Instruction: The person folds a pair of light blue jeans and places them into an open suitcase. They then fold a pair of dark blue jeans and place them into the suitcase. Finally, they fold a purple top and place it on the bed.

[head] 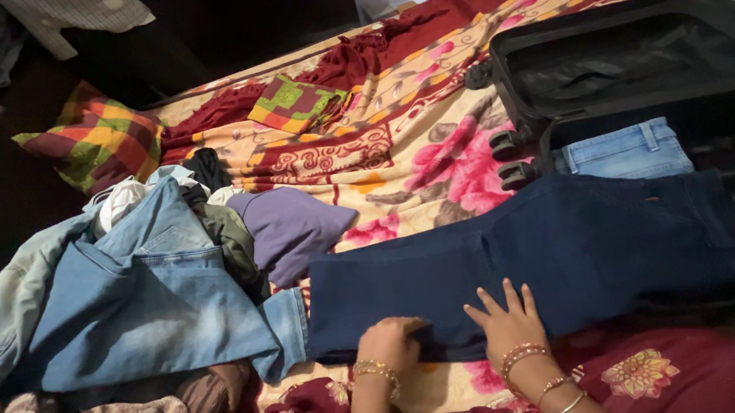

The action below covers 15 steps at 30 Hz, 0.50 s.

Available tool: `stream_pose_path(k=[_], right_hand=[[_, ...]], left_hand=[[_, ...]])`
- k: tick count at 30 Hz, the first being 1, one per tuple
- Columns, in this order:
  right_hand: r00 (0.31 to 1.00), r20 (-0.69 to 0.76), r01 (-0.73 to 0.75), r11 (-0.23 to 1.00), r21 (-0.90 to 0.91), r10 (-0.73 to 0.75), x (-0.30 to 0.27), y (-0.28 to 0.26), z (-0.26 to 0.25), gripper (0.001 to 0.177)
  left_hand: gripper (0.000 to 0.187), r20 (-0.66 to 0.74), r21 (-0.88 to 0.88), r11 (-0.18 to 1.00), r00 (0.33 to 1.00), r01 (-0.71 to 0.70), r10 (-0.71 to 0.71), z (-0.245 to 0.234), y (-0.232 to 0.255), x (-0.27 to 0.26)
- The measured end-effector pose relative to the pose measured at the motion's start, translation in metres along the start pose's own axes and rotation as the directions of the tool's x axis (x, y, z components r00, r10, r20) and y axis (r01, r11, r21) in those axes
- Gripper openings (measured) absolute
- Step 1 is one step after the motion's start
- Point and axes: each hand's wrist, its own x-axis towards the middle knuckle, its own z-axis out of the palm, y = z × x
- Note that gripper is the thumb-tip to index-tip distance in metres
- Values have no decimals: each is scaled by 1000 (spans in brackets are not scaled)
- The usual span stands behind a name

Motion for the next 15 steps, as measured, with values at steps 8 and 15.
stream_pose_path(k=[8, 15], right_hand=[[997, 44, 62, 997, 39, -63, -7, -7, -16, 74], [998, 14, 63, 996, 70, -64, 6, -15, 12, 68]], left_hand=[[44, -143, -31, 972, 964, -232, 225, 54, -12, 9], [56, -59, 177, 974, 987, -139, 152, 109, -10, 20]])
